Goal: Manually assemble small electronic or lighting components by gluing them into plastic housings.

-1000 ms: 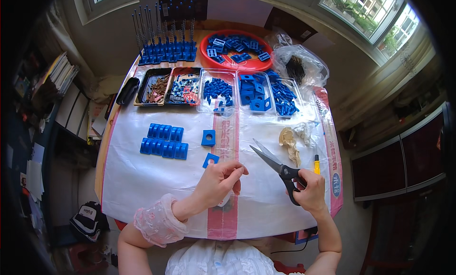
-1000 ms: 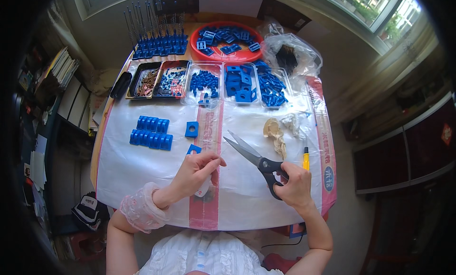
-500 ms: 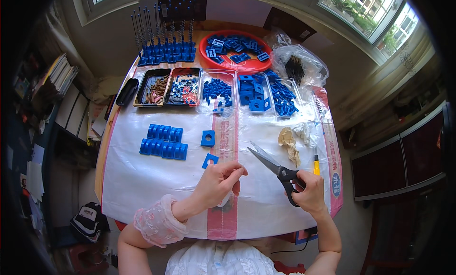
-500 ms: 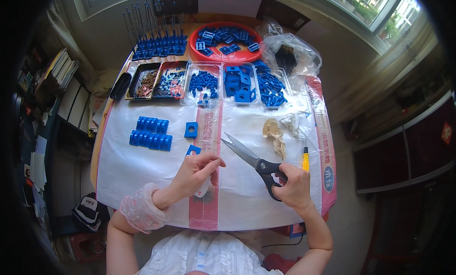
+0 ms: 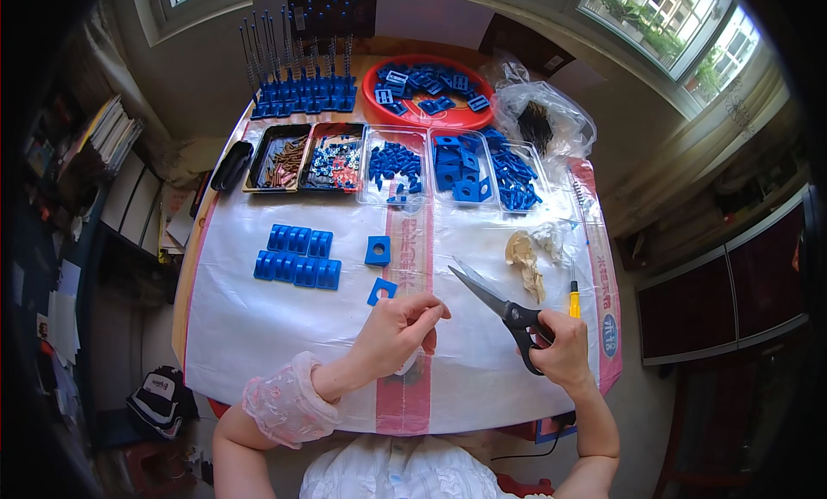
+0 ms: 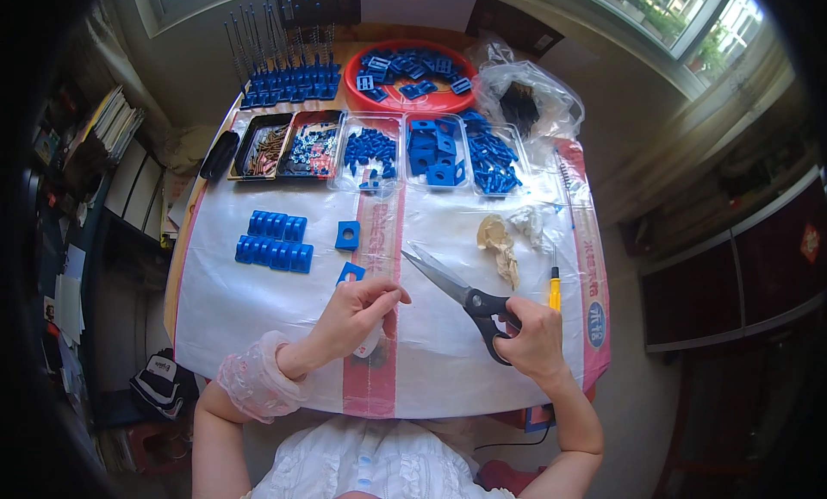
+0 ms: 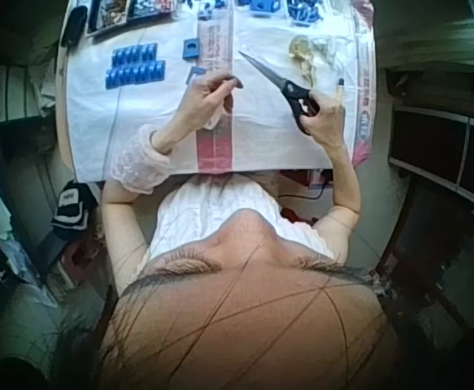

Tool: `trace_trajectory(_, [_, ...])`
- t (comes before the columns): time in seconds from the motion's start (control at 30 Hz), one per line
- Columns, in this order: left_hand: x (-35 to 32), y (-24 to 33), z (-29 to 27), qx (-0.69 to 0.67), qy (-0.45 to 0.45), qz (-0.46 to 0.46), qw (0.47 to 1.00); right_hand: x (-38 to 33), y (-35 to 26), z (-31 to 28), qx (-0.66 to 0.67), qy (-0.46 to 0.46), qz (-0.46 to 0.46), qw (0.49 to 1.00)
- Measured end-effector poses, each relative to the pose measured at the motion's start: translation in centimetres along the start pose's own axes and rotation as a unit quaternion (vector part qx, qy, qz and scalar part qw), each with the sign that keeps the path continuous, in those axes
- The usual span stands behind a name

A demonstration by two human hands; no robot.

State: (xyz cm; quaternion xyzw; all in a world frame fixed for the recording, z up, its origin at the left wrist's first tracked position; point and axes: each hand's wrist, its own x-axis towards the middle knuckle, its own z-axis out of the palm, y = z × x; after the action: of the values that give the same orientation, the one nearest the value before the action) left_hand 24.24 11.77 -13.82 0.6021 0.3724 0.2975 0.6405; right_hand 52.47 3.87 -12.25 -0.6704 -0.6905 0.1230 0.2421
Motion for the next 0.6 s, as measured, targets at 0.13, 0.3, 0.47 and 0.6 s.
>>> trace_trajectory(0.13, [0.00,0.14,0.03,0.005,-0.002,-0.004,1.000,0.00,-0.08,-0.06,0.005,0.000,0.003,1.000])
trace_trajectory(0.3, [-0.04,0.28,0.05,0.008,-0.004,-0.003,1.000,-0.12,0.04,-0.03,0.011,-0.009,0.012,1.000])
trace_trajectory(0.47, [-0.01,0.32,0.06,0.010,-0.003,-0.004,1.000,-0.24,0.09,0.06,0.001,-0.016,0.028,0.999])
trace_trajectory(0.6, [0.03,0.18,-0.01,0.018,-0.005,-0.003,1.000,-0.39,-0.02,0.11,-0.015,-0.033,0.036,0.999])
